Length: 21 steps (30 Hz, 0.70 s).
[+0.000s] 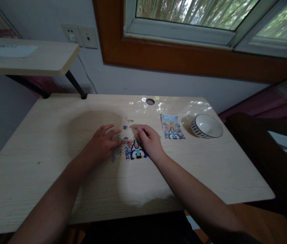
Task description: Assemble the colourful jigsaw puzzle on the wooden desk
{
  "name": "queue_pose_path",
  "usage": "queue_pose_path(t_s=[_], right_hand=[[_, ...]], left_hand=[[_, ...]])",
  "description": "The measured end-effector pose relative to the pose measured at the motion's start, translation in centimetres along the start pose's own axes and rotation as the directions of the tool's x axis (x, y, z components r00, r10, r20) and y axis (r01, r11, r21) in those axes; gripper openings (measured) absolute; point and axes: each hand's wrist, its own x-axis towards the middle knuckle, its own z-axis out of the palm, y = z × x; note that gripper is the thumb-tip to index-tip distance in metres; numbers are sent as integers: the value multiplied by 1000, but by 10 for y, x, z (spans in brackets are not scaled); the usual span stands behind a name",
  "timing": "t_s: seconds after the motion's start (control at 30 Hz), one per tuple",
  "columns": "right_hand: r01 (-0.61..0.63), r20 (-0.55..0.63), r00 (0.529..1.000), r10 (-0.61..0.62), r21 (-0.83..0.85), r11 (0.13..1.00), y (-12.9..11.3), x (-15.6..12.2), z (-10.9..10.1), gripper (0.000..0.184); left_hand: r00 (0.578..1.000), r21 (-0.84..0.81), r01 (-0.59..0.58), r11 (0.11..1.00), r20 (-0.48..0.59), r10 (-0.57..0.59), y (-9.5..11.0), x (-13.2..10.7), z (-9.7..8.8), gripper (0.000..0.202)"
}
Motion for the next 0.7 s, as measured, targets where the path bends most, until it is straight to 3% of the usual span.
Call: queue_pose_path(t_s=[0.37, 0.7], right_hand=[[-156, 4, 987, 160, 264, 952, 3, 1, -1, 35], [-157, 1, 987, 163, 287, 945, 4, 3, 0, 33]], left_hand=[[1000, 38, -1, 999, -5, 2, -1, -1, 3, 52], [999, 6, 22, 1000, -35, -22, -3, -3, 4, 48]])
